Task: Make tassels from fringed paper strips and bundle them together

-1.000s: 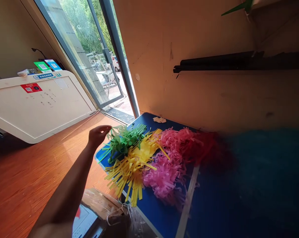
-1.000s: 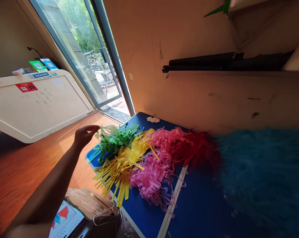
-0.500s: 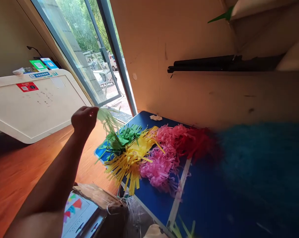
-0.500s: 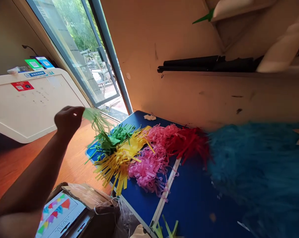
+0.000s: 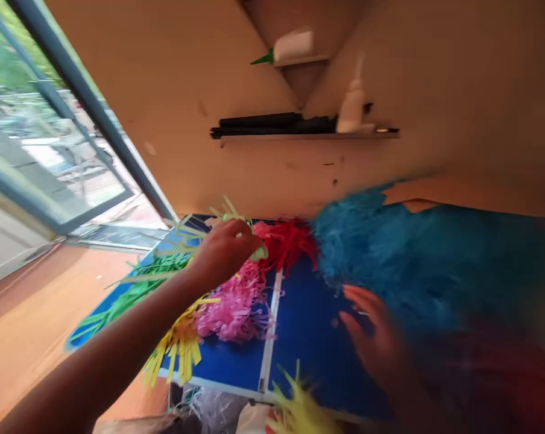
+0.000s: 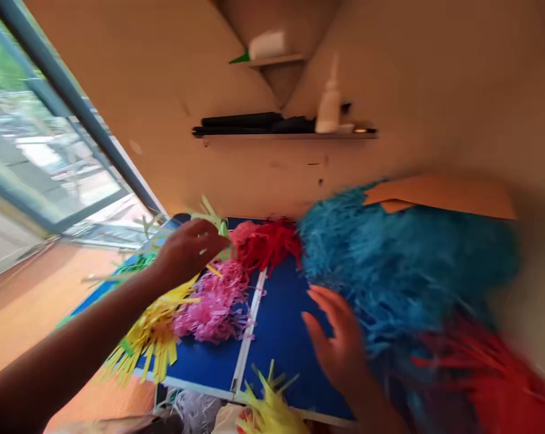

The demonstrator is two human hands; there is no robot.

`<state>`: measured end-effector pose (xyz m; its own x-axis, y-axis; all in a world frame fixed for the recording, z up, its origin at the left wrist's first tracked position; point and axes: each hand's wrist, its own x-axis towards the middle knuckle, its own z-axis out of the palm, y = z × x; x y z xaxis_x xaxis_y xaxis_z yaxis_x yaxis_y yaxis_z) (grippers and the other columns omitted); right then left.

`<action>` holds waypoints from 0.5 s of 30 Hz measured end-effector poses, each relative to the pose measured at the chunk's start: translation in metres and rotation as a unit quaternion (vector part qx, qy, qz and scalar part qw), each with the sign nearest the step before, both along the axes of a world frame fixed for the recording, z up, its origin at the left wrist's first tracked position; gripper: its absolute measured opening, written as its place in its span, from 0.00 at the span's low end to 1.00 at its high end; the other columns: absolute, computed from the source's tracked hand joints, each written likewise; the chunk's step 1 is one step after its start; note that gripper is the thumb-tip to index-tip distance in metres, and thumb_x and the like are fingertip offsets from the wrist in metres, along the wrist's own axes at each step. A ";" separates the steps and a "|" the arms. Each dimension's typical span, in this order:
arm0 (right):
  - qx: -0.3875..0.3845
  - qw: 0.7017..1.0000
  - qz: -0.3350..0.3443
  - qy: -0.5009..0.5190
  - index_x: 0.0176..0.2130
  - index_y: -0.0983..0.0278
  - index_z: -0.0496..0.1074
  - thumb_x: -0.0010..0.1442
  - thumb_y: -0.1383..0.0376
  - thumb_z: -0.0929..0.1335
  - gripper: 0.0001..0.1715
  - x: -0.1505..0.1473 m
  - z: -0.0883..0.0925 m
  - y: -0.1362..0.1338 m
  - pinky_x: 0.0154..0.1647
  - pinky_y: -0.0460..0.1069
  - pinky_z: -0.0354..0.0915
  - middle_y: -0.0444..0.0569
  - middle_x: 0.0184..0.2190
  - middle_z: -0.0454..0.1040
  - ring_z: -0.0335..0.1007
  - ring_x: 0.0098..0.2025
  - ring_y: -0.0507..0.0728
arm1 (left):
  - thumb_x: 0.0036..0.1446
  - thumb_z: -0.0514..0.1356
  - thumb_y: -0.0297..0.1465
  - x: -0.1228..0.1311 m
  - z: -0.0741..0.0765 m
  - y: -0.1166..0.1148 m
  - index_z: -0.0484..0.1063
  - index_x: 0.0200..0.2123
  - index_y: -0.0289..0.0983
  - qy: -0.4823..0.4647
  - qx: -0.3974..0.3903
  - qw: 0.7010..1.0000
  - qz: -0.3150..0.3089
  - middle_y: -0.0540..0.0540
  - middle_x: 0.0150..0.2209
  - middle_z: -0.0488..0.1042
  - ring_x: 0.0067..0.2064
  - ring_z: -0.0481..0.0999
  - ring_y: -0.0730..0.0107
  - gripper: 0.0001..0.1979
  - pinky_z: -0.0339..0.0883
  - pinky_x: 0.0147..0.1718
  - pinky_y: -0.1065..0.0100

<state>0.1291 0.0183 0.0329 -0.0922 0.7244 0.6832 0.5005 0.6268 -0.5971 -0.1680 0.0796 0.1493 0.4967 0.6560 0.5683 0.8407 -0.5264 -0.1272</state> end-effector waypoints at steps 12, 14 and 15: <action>-0.065 0.998 0.000 -0.022 0.40 0.60 0.74 0.60 0.68 0.68 0.07 -0.018 0.010 0.026 0.51 0.57 0.60 0.48 0.45 0.78 0.72 0.48 0.60 | 0.67 0.54 0.34 0.084 -0.058 0.008 0.79 0.38 0.40 -0.076 -0.123 0.966 -0.212 0.45 0.34 0.74 0.35 0.74 0.68 0.14 0.66 0.32 0.69; -0.079 0.997 0.020 -0.017 0.37 0.59 0.74 0.59 0.70 0.68 0.07 -0.013 0.010 0.029 0.50 0.56 0.59 0.45 0.42 0.79 0.74 0.46 0.58 | 0.67 0.54 0.33 0.084 -0.063 0.011 0.79 0.38 0.40 -0.107 -0.154 0.957 -0.221 0.45 0.34 0.74 0.36 0.75 0.68 0.13 0.68 0.34 0.69; -0.091 0.995 0.030 -0.014 0.35 0.59 0.75 0.59 0.70 0.68 0.07 -0.012 0.009 0.032 0.50 0.55 0.59 0.45 0.41 0.80 0.74 0.45 0.58 | 0.66 0.55 0.33 0.084 -0.066 0.012 0.79 0.39 0.40 -0.120 -0.177 0.952 -0.219 0.45 0.35 0.75 0.37 0.76 0.68 0.12 0.69 0.35 0.69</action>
<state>0.1174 0.0499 0.0418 -0.1564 0.8280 0.5385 0.4828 0.5397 -0.6897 -0.0836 0.0916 0.0833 0.6500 0.5877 0.4818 0.5132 -0.8071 0.2920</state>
